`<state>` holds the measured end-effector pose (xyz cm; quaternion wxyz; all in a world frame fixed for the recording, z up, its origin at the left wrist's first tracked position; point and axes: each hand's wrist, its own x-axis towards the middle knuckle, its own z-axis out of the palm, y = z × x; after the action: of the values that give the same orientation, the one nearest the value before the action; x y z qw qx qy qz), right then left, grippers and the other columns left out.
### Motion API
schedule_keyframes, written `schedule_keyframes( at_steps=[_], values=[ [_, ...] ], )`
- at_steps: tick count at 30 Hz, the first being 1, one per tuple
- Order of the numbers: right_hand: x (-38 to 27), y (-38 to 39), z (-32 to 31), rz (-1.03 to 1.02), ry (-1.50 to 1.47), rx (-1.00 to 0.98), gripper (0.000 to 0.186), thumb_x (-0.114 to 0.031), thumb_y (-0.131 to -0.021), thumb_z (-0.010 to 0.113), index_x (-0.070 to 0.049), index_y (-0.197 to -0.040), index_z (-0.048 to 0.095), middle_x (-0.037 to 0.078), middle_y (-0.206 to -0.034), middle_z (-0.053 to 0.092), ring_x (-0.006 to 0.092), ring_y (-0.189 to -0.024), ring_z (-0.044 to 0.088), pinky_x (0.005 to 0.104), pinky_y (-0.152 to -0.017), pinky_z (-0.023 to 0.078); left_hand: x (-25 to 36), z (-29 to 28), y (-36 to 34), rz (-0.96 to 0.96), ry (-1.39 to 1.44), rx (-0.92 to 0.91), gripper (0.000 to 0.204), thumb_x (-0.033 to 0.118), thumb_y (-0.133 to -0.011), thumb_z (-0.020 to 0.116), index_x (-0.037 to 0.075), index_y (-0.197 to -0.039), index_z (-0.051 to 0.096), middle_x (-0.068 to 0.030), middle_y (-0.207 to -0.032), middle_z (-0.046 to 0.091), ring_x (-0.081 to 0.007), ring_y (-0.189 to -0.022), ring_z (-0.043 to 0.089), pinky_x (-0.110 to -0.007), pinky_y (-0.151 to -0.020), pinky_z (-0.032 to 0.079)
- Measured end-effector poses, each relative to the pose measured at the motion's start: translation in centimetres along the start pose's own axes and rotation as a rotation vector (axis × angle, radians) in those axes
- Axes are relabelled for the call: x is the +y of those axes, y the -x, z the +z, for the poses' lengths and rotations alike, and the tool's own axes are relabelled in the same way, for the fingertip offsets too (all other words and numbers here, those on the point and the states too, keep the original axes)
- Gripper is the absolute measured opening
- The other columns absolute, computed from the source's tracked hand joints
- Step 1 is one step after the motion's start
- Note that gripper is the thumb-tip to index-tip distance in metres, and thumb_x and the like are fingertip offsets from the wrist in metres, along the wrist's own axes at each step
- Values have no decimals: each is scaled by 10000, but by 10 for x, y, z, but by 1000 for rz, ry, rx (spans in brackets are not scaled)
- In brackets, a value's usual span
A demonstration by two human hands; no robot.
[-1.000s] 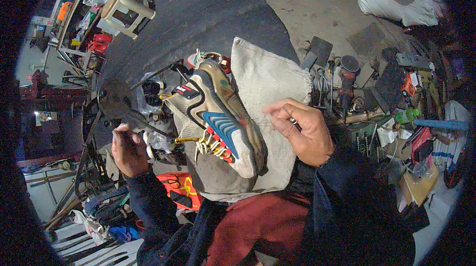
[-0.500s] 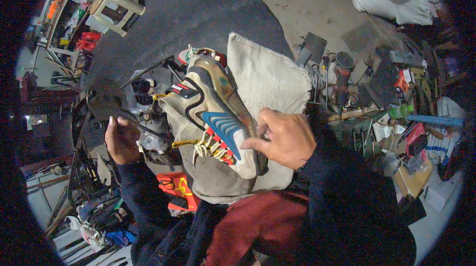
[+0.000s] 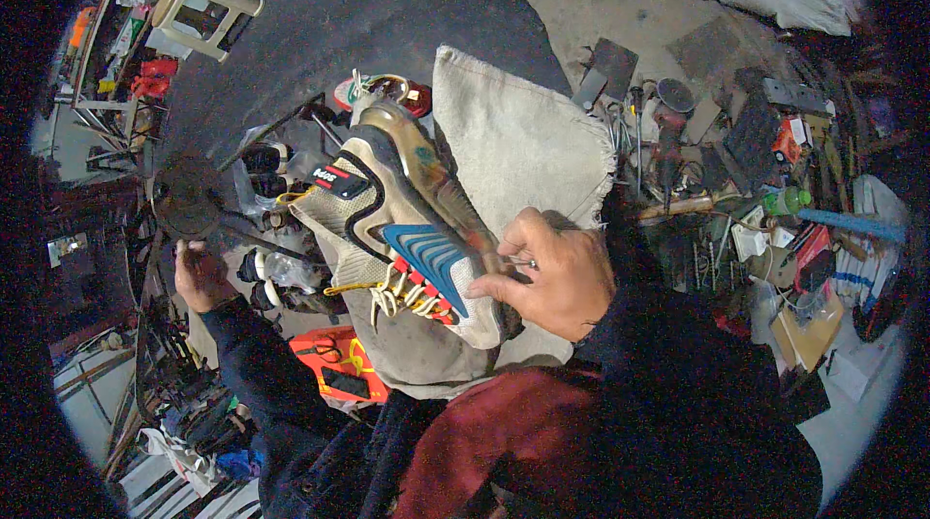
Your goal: The person holds a sneaker on a cloth and repeatedly inserts a needle and thread through the upper, pulling the thread tight to stitch the shoe. The hands rotate the shoe to access different areas while continuing the sewing motion.
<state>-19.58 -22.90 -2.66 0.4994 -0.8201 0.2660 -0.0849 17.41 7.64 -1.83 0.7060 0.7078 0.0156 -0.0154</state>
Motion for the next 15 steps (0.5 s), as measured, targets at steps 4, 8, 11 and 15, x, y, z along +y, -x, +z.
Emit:
schedule_keyframes(
  at_steps=[4, 8, 11, 15],
  values=[
    [-1, -2, -1, -20, -16, -7, 451, -373, -754, 905, -45, -846, 609, 122, -741, 696, 279, -604, 686, 391, -546, 521, 4, -22, -19, 32, -79, 1, 387, 396, -1021, 598, 67, -823, 645, 15, -516, 429, -86, -400, 309, -272, -398, 215],
    [1, -5, 2, 2, -52, -25, 414, -352, -754, 904, -64, -796, 610, 109, -672, 667, 286, -576, 673, 396, -524, 499, -13, -54, -34, -44, -179, 14, 376, 414, -999, 632, 85, -818, 623, 6, -514, 453, -105, -400, 377, -294, -395, 263],
    [4, -7, 3, -12, -49, -40, 387, -336, -768, 892, -70, -790, 612, 104, -651, 658, 296, -577, 672, 406, -524, 494, -31, -83, -37, -129, -179, 2, 379, 414, -987, 650, 71, -825, 646, 1, -521, 475, -109, -409, 408, -299, -393, 273],
    [5, -8, 4, -35, -36, -60, 363, -330, -799, 864, -68, -798, 612, 112, -677, 674, 321, -600, 681, 432, -538, 497, -65, -109, -33, -186, -165, 136, 364, 419, -953, 681, 80, -822, 655, -2, -555, 518, -135, -445, 469, -309, -422, 326]
  ],
)
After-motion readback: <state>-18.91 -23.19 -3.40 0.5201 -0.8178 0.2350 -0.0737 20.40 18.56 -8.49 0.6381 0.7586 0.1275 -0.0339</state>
